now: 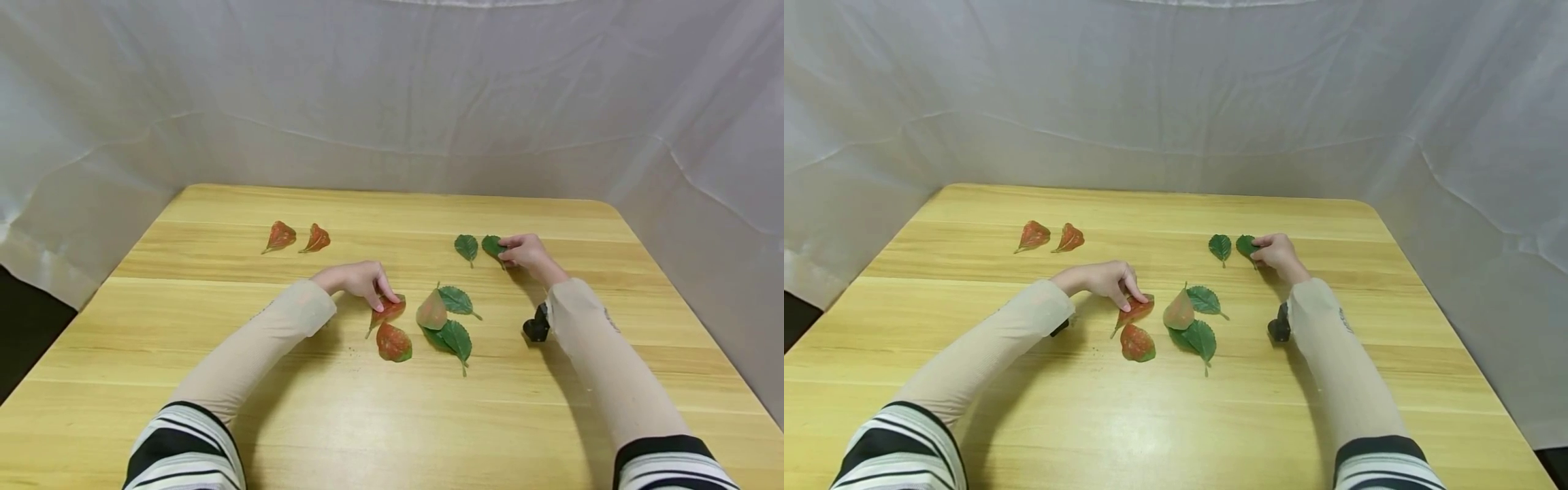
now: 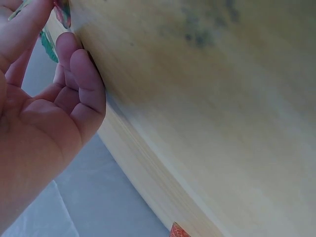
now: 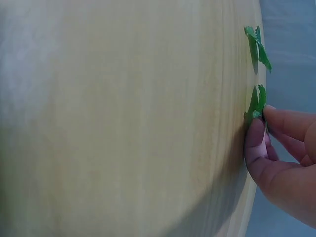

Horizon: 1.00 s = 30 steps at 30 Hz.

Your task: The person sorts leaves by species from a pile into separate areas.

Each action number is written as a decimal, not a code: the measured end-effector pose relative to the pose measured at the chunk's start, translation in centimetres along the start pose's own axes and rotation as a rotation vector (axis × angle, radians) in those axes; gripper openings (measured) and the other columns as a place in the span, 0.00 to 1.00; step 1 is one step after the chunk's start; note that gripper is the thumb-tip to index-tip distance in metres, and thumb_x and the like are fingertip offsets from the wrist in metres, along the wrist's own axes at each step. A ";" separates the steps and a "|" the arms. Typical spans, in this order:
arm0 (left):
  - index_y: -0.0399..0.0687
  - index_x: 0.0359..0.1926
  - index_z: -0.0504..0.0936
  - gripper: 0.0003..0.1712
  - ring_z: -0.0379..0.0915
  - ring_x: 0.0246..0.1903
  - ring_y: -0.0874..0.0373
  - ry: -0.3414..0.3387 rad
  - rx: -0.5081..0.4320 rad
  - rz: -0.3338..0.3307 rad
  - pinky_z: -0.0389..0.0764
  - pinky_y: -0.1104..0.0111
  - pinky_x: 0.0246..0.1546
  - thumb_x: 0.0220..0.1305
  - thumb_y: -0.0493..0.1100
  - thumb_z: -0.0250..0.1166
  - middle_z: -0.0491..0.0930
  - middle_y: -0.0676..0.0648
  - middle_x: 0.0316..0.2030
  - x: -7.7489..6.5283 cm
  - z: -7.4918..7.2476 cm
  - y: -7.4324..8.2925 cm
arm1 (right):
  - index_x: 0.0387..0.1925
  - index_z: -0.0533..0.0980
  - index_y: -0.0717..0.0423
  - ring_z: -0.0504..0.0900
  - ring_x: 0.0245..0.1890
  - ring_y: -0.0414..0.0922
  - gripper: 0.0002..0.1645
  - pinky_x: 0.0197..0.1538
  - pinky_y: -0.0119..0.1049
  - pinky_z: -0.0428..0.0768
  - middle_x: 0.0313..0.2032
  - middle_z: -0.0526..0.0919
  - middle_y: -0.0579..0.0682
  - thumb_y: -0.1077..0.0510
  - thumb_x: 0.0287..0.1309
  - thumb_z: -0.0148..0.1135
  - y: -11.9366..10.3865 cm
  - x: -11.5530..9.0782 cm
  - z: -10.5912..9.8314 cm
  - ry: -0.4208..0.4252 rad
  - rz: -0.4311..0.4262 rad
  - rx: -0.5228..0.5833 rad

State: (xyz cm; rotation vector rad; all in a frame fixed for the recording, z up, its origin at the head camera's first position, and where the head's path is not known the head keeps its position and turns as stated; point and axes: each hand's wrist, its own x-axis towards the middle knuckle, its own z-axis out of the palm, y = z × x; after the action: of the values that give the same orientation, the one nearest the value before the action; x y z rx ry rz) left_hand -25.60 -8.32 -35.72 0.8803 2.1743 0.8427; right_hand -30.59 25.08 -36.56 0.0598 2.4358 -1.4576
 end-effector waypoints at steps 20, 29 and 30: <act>0.36 0.44 0.79 0.18 0.69 0.50 0.51 -0.002 -0.014 -0.002 0.71 0.69 0.46 0.47 0.27 0.65 0.75 0.40 0.47 0.3 -0.1 -0.3 | 0.50 0.68 0.76 0.76 0.24 0.38 0.22 0.33 0.31 0.77 0.35 0.77 0.58 0.68 0.54 0.56 0.1 -1.5 -0.6 0.137 -0.074 -0.046; 0.35 0.43 0.79 0.17 0.68 0.51 0.50 -0.003 -0.009 -0.001 0.71 0.67 0.47 0.48 0.28 0.64 0.75 0.40 0.47 0.4 0.0 -0.4 | 0.51 0.69 0.73 0.77 0.30 0.42 0.21 0.39 0.35 0.77 0.36 0.77 0.57 0.66 0.55 0.57 -1.2 -3.1 0.4 0.073 -0.081 -0.056; 0.35 0.43 0.79 0.17 0.68 0.51 0.50 -0.008 -0.012 0.002 0.70 0.67 0.48 0.48 0.28 0.64 0.75 0.40 0.47 0.4 -0.1 -0.4 | 0.50 0.69 0.72 0.77 0.30 0.42 0.21 0.38 0.35 0.77 0.36 0.77 0.58 0.67 0.55 0.57 -1.3 -3.2 0.5 0.068 -0.079 -0.056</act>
State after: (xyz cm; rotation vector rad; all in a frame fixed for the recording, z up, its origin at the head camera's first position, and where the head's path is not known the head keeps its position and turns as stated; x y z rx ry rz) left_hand -26.02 -8.29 -36.13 0.8782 2.1593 0.8508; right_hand -27.67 24.40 -34.77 0.0003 2.5589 -1.4412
